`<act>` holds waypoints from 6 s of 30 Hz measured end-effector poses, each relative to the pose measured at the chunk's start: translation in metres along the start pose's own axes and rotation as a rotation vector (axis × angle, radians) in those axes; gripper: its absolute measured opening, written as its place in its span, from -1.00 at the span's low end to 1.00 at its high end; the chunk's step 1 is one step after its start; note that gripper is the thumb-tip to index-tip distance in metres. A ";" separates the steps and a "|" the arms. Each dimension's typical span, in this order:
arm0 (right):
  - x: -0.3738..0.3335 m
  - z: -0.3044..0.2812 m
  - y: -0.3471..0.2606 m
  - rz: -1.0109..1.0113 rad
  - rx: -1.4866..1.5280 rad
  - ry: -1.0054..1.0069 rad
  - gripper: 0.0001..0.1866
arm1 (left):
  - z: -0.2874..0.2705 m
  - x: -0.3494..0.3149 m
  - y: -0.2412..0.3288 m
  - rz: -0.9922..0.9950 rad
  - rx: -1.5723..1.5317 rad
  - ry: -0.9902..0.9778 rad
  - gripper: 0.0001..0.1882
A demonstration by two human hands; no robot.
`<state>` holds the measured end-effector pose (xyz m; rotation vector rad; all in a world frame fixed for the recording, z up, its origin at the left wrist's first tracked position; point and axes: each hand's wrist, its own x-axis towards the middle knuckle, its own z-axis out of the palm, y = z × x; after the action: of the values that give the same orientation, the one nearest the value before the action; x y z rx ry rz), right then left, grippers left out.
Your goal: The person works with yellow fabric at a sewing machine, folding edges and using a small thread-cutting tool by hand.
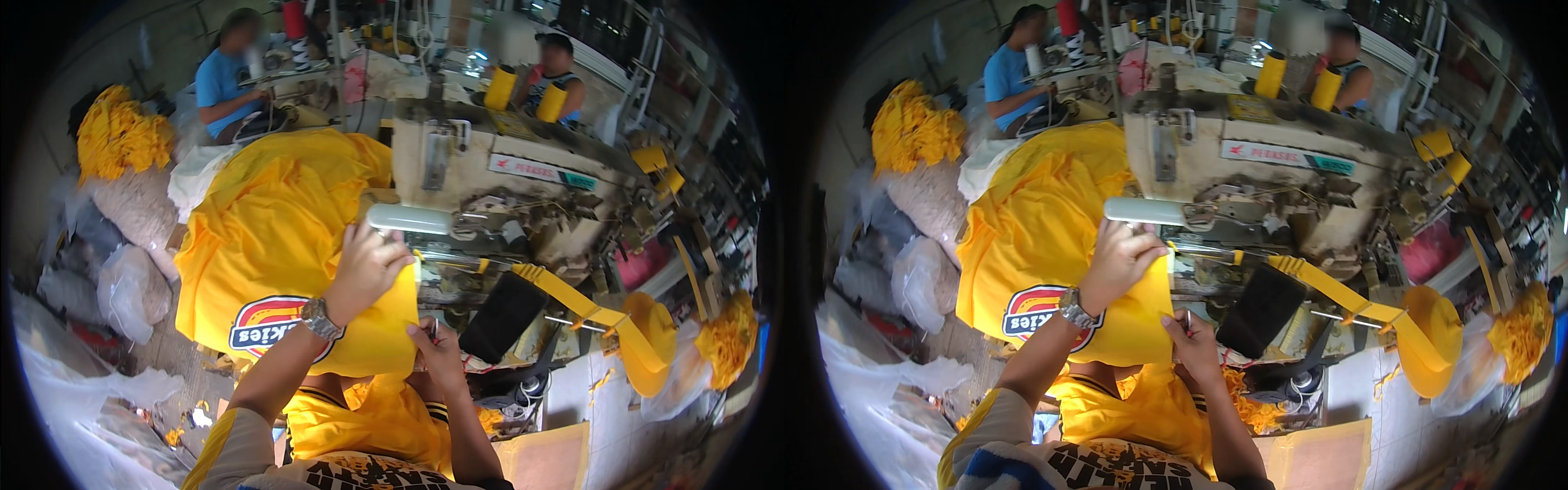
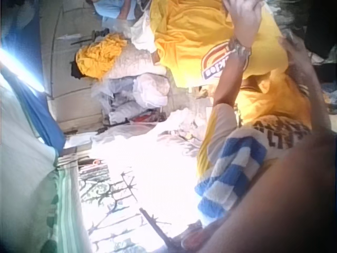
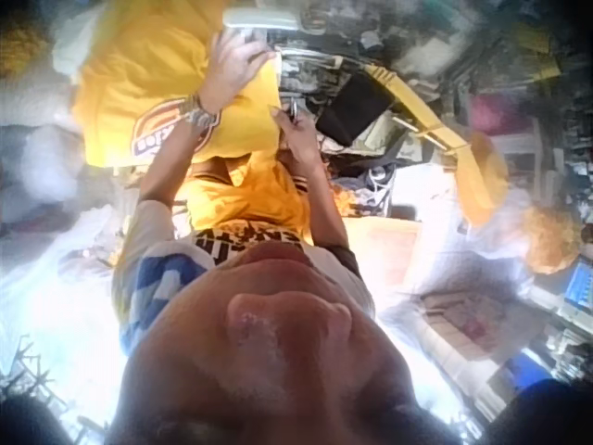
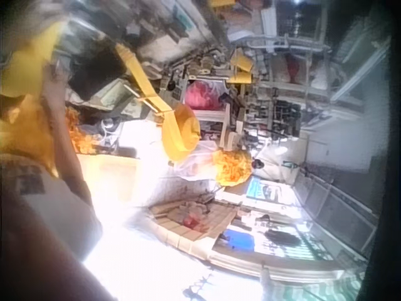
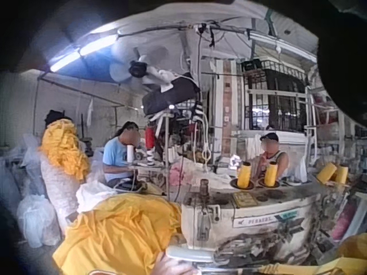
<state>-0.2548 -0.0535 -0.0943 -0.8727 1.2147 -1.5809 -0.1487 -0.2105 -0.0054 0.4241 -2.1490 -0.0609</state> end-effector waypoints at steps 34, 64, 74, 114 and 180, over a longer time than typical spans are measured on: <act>0.004 -0.001 0.005 -0.001 0.012 -0.019 -0.84 | -0.011 -0.026 0.020 -0.082 -0.012 -0.168 -0.70; 0.002 0.000 0.000 0.013 0.017 -0.022 -0.81 | -0.010 -0.027 0.017 -0.091 -0.031 -0.161 -0.70; 0.002 0.003 -0.006 0.053 -0.074 -0.031 -0.82 | -0.013 -0.025 0.013 -0.097 -0.078 -0.164 -0.74; 0.018 0.010 -0.017 -0.012 0.209 0.073 -0.83 | -0.076 -0.216 0.015 -0.312 0.179 -0.059 -0.68; 0.023 0.008 -0.015 -0.094 0.219 0.085 -0.85 | -0.128 -0.116 0.008 -0.761 -0.073 0.163 -0.63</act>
<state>-0.2588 -0.0764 -0.0776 -0.7364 1.0476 -1.8041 0.0126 -0.1511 -0.0210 1.1385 -1.7139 -0.5100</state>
